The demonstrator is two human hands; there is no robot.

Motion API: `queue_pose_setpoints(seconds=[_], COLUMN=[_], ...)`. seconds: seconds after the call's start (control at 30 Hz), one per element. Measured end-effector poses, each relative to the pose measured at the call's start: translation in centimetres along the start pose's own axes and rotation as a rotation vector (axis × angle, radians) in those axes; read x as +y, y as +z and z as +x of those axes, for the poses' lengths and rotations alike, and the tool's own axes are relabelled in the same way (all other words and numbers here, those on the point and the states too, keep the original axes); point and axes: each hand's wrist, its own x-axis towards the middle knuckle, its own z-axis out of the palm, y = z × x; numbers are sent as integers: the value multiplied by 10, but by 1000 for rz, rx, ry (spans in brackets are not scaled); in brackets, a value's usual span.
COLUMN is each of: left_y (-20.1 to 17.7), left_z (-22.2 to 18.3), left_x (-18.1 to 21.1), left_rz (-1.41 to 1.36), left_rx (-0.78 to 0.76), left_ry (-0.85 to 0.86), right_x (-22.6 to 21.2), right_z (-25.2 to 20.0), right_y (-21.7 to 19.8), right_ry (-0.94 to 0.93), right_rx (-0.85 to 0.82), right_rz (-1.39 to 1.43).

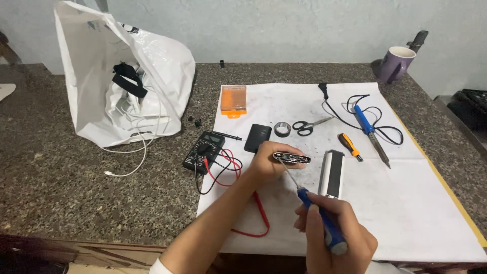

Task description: Disassembling a power bank using a screwdriver to inspect the internal circuit board

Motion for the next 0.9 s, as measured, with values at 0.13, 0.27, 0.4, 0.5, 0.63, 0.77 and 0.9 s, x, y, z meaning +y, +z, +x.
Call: queue_pose_setpoints(seconds=[0.13,0.27,0.4,0.5,0.63,0.77,0.9], left_y=[1,1,-1,1,2,-3,-5], left_z=[-3,-9,-7,-7,-8,-12,-14], left_x=[9,27,17,13,3,20,23], left_rz=[60,177,217,205,211,199,249], left_rx=[-13,11,-11,-27,-49,-81,-82], left_ry=[38,-92,-42,-37,89,-27,-22], right_x=[6,2,-1,4,-2,8,3], right_z=[2,3,9,19,34,32,34], right_y=[2,5,0,-4,-4,3,8], right_ry=[11,232,213,227,309,303,390], right_rx=[-21,21,-39,-59,-296,-337,-306], right_rz=[-99,-117,-165,-128,-362,-452,-447])
